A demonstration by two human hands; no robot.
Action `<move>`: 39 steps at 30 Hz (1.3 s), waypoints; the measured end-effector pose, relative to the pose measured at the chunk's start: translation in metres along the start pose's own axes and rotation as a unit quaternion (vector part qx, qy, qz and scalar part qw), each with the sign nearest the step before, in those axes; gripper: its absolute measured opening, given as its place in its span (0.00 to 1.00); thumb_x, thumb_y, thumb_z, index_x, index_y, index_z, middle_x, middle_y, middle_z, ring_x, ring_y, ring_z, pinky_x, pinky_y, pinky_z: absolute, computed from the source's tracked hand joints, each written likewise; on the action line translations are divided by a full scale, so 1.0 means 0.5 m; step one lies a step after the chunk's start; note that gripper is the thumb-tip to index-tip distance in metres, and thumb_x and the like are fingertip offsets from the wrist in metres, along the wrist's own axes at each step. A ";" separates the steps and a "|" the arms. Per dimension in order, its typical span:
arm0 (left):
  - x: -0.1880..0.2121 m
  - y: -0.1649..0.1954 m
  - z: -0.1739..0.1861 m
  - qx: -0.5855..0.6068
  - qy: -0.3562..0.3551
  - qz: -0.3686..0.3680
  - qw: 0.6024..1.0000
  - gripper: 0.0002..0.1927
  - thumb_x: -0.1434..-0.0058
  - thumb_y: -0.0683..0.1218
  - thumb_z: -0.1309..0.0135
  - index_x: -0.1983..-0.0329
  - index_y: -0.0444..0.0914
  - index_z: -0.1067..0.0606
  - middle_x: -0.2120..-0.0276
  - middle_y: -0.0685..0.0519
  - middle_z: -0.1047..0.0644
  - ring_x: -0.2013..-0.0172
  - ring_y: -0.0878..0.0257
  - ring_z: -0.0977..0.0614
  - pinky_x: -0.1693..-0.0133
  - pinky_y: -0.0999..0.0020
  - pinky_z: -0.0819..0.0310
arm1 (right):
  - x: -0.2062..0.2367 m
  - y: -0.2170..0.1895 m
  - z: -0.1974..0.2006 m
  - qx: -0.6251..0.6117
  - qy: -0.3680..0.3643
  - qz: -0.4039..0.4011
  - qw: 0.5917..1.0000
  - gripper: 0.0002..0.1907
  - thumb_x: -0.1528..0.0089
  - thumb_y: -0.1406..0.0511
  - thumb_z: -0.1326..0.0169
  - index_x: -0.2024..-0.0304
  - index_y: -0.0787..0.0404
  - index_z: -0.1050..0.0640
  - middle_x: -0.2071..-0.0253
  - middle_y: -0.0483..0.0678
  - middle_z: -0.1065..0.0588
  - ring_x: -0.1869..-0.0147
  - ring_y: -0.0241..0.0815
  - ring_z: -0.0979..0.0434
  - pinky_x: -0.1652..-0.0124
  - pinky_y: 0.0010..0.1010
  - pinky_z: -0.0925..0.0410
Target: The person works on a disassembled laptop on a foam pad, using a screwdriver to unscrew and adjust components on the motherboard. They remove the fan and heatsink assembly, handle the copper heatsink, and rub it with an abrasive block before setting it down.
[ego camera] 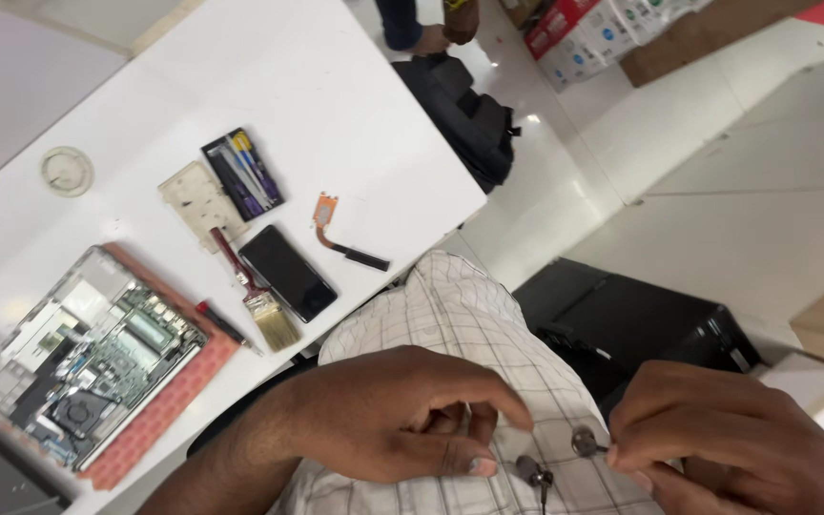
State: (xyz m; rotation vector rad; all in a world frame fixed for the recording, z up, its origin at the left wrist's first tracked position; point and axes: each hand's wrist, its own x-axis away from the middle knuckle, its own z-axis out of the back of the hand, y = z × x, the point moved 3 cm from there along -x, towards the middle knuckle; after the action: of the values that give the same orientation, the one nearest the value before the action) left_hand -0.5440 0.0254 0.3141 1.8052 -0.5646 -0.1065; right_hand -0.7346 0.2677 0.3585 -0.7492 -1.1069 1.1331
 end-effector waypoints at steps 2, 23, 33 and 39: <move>-0.006 0.010 0.000 -0.032 -0.015 0.037 0.999 0.24 0.34 0.56 0.44 0.38 0.42 0.25 0.63 0.53 0.19 0.70 0.63 0.21 0.67 0.66 0.24 | -0.013 -0.033 -0.005 0.025 -0.037 0.000 0.999 0.09 0.35 0.60 0.40 0.62 0.58 0.16 0.64 0.46 0.21 0.61 0.39 0.22 0.69 0.33 0.28; -0.077 0.105 -0.052 -0.151 0.033 -0.061 0.986 0.13 0.35 0.51 0.43 0.53 0.39 0.22 0.63 0.52 0.21 0.63 0.57 0.14 0.63 0.64 0.20 | 0.039 -0.080 -0.023 0.054 0.016 -0.116 0.992 0.05 0.42 0.66 0.33 0.62 0.54 0.16 0.63 0.43 0.19 0.60 0.37 0.21 0.68 0.33 0.29; -0.299 0.181 -0.062 -0.235 0.104 -0.147 0.955 0.10 0.33 0.49 0.42 0.53 0.40 0.24 0.58 0.51 0.21 0.56 0.54 0.15 0.55 0.60 0.20 | 0.054 -0.036 0.208 0.139 -0.019 0.031 0.990 0.09 0.38 0.62 0.37 0.62 0.59 0.21 0.66 0.47 0.23 0.63 0.37 0.20 0.69 0.34 0.30; -0.457 0.185 -0.060 -0.227 0.059 -0.134 0.963 0.10 0.37 0.47 0.44 0.54 0.40 0.23 0.59 0.51 0.21 0.54 0.54 0.16 0.55 0.61 0.22 | 0.121 0.041 0.323 0.026 0.005 0.060 0.998 0.11 0.35 0.60 0.41 0.62 0.61 0.21 0.67 0.49 0.23 0.64 0.41 0.18 0.67 0.33 0.28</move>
State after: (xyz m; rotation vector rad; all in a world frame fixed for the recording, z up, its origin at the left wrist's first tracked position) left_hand -0.7640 0.1311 0.3604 1.4168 -0.1850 -0.2885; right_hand -0.8922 0.3216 0.4085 -0.7879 -1.0309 1.2535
